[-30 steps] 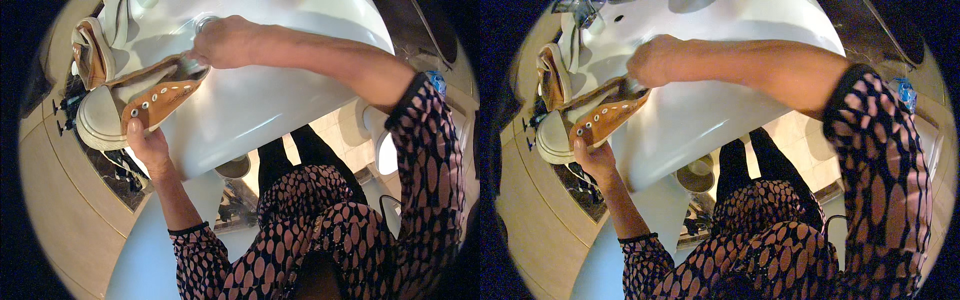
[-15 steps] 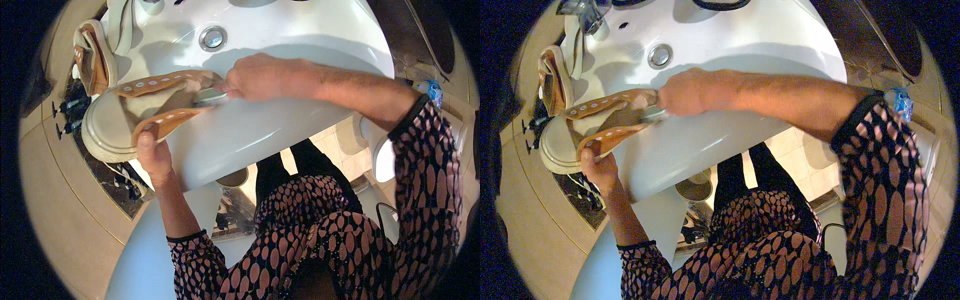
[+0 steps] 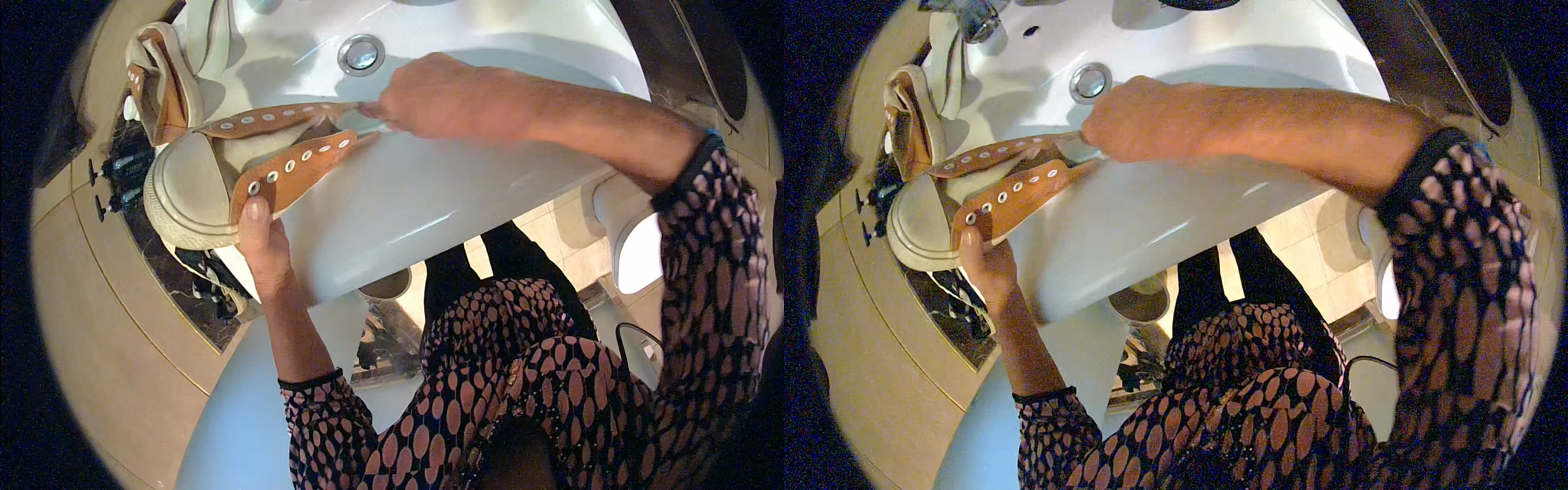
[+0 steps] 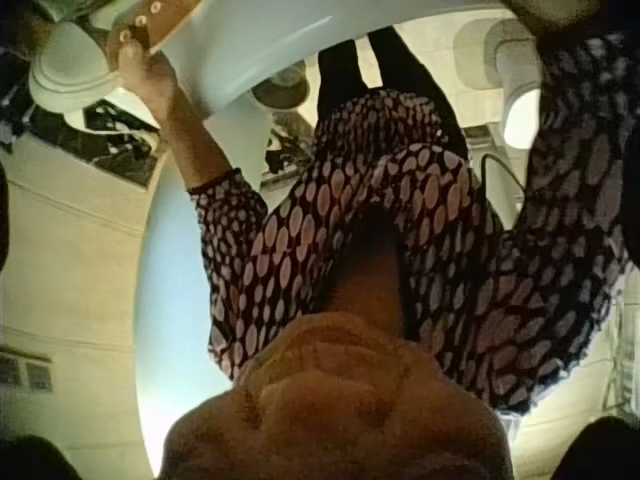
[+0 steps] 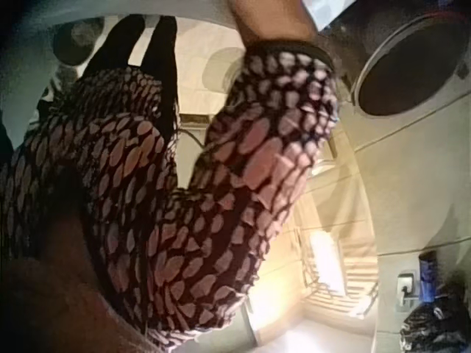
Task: The person scrubs a tan canvas shoe with a brush in a sink, then rinses it in a bucket. The person also scrubs a black and white slip-on shoe in the same manner.
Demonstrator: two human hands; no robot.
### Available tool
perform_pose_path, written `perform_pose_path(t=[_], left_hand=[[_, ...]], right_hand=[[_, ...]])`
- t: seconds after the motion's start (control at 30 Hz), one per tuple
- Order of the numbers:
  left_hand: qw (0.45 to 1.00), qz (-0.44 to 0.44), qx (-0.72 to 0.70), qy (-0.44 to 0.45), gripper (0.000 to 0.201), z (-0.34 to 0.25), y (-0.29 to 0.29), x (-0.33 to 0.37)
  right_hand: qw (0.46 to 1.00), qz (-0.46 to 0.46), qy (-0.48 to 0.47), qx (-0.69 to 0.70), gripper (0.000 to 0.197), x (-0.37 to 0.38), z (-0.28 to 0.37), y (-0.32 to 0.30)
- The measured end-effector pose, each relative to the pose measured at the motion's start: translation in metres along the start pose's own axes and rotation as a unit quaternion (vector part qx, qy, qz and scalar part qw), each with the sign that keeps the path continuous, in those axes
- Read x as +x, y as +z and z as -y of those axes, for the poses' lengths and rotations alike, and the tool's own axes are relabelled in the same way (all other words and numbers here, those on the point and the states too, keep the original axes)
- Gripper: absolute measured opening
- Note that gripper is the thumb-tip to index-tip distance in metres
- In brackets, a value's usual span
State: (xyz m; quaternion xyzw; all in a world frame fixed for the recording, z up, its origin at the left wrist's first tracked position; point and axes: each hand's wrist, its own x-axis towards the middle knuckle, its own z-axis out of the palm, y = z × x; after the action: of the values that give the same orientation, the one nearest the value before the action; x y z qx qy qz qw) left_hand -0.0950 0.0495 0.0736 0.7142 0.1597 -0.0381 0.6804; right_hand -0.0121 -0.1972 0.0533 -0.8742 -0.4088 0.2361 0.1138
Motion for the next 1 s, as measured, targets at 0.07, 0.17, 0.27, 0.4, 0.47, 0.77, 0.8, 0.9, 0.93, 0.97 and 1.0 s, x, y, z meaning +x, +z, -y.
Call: perform_pose_path(t=[0.07,0.17,0.27,0.4,0.47,0.77,0.8,0.9,0.93,0.97,1.0], left_hand=[[0.998,0.046,-0.045,0.026,0.048,0.0,-0.004,0.001],[0.995,0.069,-0.069,0.036,0.048,-0.002,-0.002,-0.001],[0.994,0.055,-0.08,0.041,0.048,0.001,0.003,0.004],[0.999,0.005,-0.049,0.013,0.049,0.002,0.002,0.013],[0.998,-0.002,-0.061,0.026,0.049,0.002,0.0,0.011],[0.978,0.141,-0.148,0.051,0.046,0.018,-0.037,0.012],[0.986,0.112,-0.117,0.046,0.045,0.019,-0.038,0.009],[0.998,0.028,-0.051,0.031,0.044,0.016,-0.029,-0.002],[0.999,0.007,-0.045,0.028,0.044,0.012,-0.021,0.0],[0.999,0.002,-0.043,0.023,0.044,0.009,-0.016,-0.001],[0.999,-0.007,-0.043,0.023,0.045,0.006,-0.011,0.0]], right_hand=[[0.999,0.02,-0.013,0.021,0.036,-0.003,0.0,-0.008],[0.999,0.012,-0.037,0.013,0.036,0.006,0.007,-0.023],[0.997,-0.073,-0.02,-0.011,0.04,0.009,-0.006,-0.008],[0.999,-0.02,0.036,0.012,0.041,-0.001,0.008,0.005],[0.998,0.041,0.029,0.043,0.039,-0.008,0.013,-0.003],[0.887,0.003,-0.044,0.459,0.035,0.007,0.025,0.007],[0.913,-0.039,-0.117,0.389,0.034,0.006,0.021,0.015],[0.989,0.076,0.011,0.125,0.033,0.006,-0.001,-0.003],[0.991,0.076,0.036,0.103,0.032,0.005,-0.001,-0.011],[0.991,0.064,0.026,0.119,0.032,0.005,0.001,-0.015],[0.989,0.052,0.015,0.135,0.032,0.007,0.004,-0.019]])
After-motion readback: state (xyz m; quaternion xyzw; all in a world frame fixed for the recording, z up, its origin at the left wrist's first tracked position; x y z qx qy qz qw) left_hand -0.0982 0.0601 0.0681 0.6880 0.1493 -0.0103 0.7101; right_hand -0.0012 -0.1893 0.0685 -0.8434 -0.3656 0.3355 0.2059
